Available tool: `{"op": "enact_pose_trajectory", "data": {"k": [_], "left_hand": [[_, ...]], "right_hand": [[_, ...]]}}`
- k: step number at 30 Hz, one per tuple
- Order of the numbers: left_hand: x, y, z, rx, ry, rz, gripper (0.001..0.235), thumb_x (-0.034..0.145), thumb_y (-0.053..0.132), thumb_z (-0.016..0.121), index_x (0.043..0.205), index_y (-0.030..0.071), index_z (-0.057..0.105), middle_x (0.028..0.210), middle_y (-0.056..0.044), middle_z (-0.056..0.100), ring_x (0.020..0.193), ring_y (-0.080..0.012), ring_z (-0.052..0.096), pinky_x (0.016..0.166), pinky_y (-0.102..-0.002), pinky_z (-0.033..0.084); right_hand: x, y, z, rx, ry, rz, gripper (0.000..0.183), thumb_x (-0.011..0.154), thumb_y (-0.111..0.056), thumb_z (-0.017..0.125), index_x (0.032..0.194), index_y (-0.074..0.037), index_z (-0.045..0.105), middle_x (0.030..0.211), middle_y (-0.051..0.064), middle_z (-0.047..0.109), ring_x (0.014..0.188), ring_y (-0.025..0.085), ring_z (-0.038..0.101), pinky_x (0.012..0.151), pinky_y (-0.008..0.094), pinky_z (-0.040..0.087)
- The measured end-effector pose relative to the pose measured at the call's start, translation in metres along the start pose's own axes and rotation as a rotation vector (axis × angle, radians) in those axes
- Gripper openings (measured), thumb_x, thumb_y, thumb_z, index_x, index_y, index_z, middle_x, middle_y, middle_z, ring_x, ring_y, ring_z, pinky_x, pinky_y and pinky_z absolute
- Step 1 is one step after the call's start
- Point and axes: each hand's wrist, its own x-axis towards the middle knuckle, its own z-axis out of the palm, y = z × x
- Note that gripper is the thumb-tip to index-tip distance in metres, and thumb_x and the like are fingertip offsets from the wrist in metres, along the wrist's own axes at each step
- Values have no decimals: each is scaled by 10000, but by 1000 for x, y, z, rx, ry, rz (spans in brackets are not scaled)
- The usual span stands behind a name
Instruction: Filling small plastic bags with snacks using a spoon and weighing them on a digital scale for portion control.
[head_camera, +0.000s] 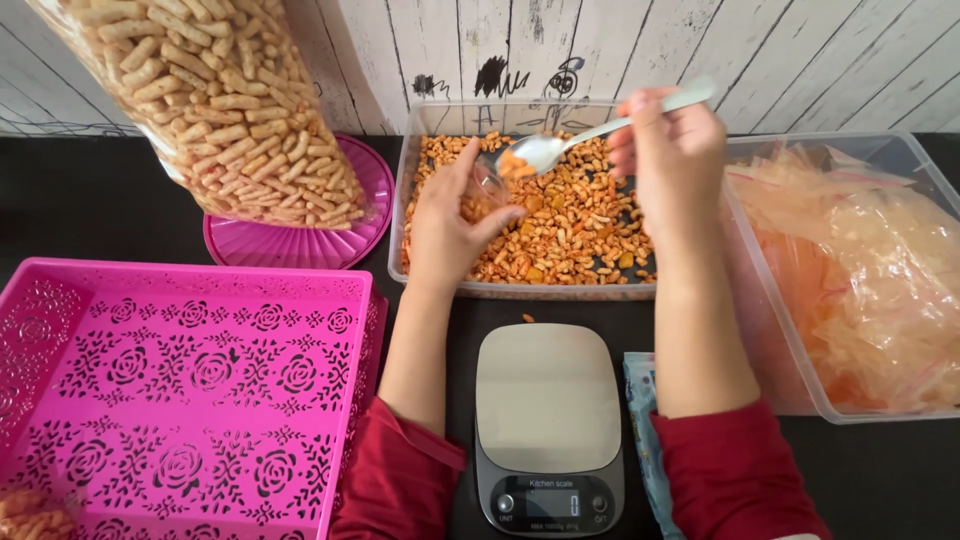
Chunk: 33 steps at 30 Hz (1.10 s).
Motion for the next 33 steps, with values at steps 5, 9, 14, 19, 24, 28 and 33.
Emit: {"op": "enact_pose_trajectory", "data": {"k": [5, 9, 14, 19, 24, 28, 33], "left_hand": [[0, 5, 1, -58, 20, 1, 874, 812, 448, 827, 1481, 48, 432, 1085, -88, 656, 1000, -220, 595, 951, -380, 495], [1, 12, -1, -185, 51, -25, 804, 862, 399, 778, 1476, 26, 418, 1189, -129, 677, 1097, -242, 649, 1019, -401, 548], [4, 22, -2, -865, 89, -440, 562, 1009, 283, 555, 1507, 56, 424, 1188, -89, 671, 857, -106, 585, 724, -232, 532], [10, 11, 7, -1443, 83, -758, 770, 1020, 605, 321, 1539, 37, 355, 1293, -164, 658, 962, -185, 699, 774, -323, 630], [6, 27, 6, -1352, 87, -694, 349, 1000, 134, 617, 1301, -37, 581, 1245, -186, 674, 979, -203, 715, 780, -373, 665], [2, 35, 12, -1379, -3, -605, 390, 1072, 189, 463, 1412, 16, 542, 1342, -207, 633, 1197, -274, 654, 939, -430, 597], [-11, 85, -2, -880, 57, -517, 420, 1064, 406, 467, 1125, 124, 772, 1235, -111, 709, 1306, -232, 575, 1157, -417, 402]], "right_hand": [[-9, -8, 7, -168, -84, -332, 191, 1098, -80, 518, 1052, 42, 658, 814, 109, 676, 658, 135, 639, 555, 198, 542], [-6, -7, -5, -163, -30, -441, 163, 1133, -11, 490, 1095, 85, 615, 849, 141, 658, 671, 157, 636, 565, 209, 557], [-5, 0, -14, -174, -23, -325, 206, 1114, -141, 553, 1063, 32, 652, 835, 157, 683, 717, 186, 675, 597, 256, 573], [-35, -7, -5, -404, -156, -233, 174, 1045, -146, 582, 1077, -12, 687, 884, 197, 717, 836, 298, 711, 700, 382, 591], [-72, 43, -9, -857, -396, -280, 230, 937, -172, 616, 1150, -151, 700, 1049, 114, 742, 1027, 295, 702, 872, 427, 563], [-93, 69, -20, -948, -436, -344, 300, 950, -329, 621, 1206, -182, 678, 1140, 74, 730, 1079, 254, 693, 922, 395, 552], [-107, 59, -31, -703, -445, -489, 713, 769, -451, 816, 1339, -77, 607, 1295, 238, 605, 1200, 447, 575, 1008, 560, 478]]}}
